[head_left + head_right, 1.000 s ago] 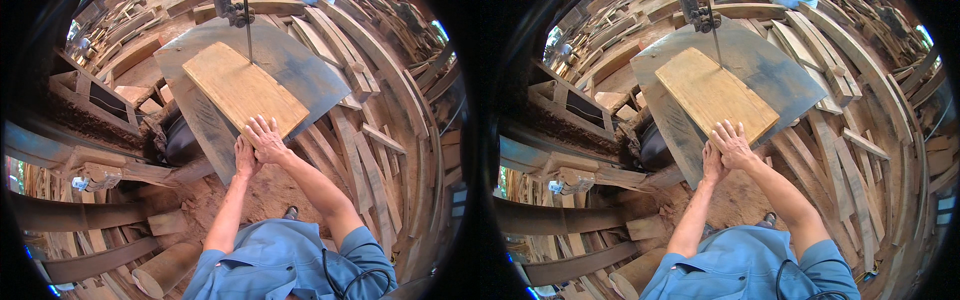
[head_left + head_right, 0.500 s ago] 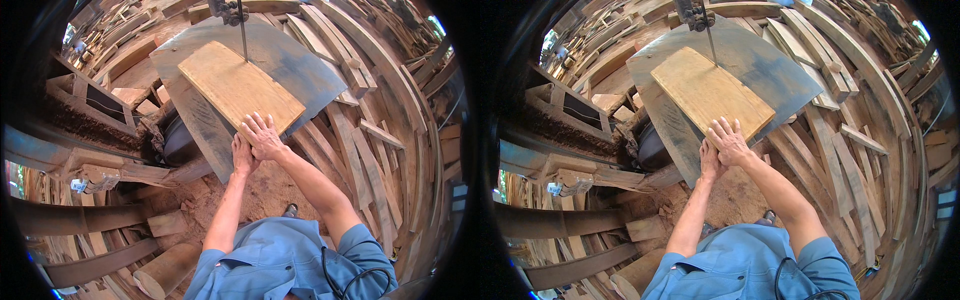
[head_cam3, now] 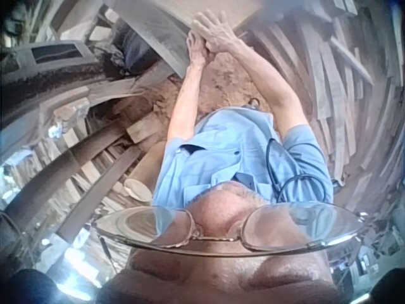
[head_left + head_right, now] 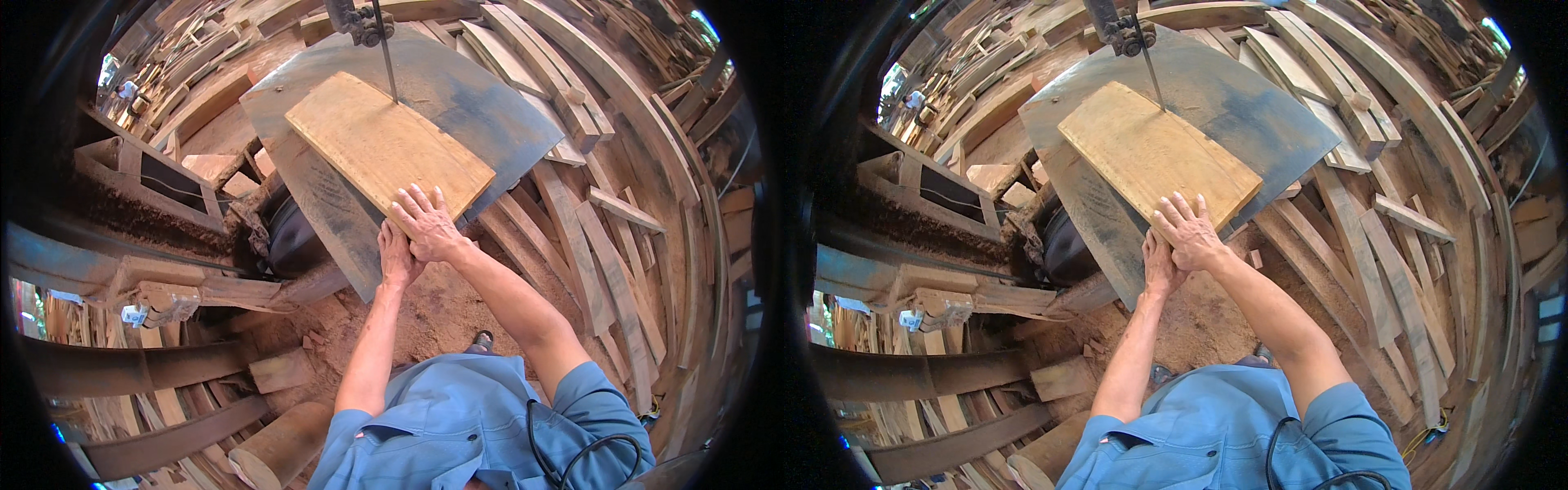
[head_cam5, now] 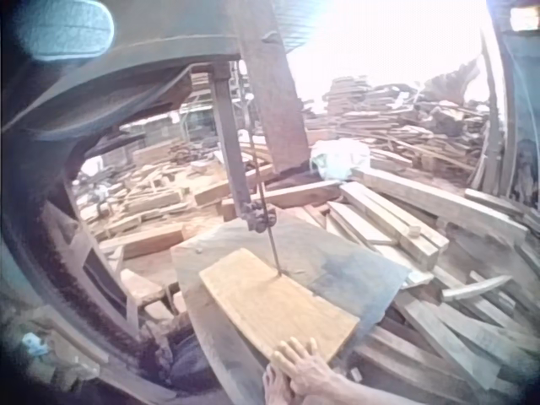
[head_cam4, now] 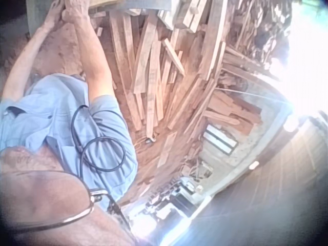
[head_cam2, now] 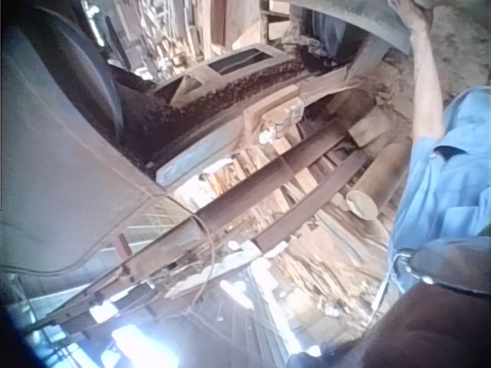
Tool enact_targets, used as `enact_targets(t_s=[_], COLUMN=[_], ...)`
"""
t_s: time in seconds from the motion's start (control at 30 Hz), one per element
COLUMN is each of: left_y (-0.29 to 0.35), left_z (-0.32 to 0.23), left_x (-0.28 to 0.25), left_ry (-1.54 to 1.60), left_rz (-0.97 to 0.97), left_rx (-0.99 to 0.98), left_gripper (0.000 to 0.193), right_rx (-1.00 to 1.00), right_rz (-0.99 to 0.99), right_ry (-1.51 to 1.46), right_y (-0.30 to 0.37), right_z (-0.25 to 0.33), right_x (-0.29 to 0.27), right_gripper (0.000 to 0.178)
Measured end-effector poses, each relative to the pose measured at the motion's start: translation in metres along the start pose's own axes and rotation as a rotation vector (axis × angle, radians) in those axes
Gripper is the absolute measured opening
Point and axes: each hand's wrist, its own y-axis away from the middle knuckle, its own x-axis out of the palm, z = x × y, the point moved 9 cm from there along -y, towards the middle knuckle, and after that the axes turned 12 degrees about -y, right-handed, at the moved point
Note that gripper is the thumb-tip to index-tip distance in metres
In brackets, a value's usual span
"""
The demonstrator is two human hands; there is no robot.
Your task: The person positions a rectangular wooden plank on a bandsaw table and guides it through the blade to cut a straight line. The person uses both hands to control the wood's movement and maintains a steady pace during the cut.
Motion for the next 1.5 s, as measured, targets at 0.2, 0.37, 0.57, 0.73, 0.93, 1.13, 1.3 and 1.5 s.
enact_targets(t_s=[0.2, 0.37, 0.57, 0.73, 0.93, 1.13, 1.3, 1.5], left_y=[-0.001, -0.001, -0.008, -0.01, -0.013, -0.012, -0.013, -0.013], left_z=[-0.002, 0.003, 0.0, 0.019, 0.017, 0.019, 0.018, 0.023], left_x=[-0.002, 0.004, -0.002, 0.015, 0.015, 0.016, 0.018, 0.019], left_ry=[-0.022, -0.076, -0.051, -0.101, -0.049, -0.134, -0.042, -0.02], left_rz=[0.0, -0.024, -0.006, -0.013, 0.024, -0.033, 0.0, -0.023], left_rx=[0.02, 0.006, -0.036, -0.013, -0.001, 0.04, 0.032, 0.035], left_gripper=[0.1, 0.108, 0.114, 0.11, 0.109, 0.119, 0.121, 0.127], right_rx=[0.016, 0.027, 0.013, -0.014, -0.004, -0.033, -0.026, -0.037], right_rz=[0.015, 0.004, -0.03, -0.043, -0.057, -0.108, -0.086, -0.092], right_ry=[-0.007, -0.006, -0.024, -0.002, -0.006, -0.046, -0.017, -0.011], right_y=[-0.001, 0.001, 0.002, 0.001, 0.001, 0.001, 0.002, -0.001], right_z=[-0.002, 0.0, -0.005, 0.0, -0.007, 0.0, -0.003, 0.002], right_x=[0.001, -0.002, 0.001, 0.001, 0.004, -0.001, 0.001, -0.001], right_gripper=[0.079, 0.08, 0.08, 0.082, 0.082, 0.079, 0.083, 0.087])
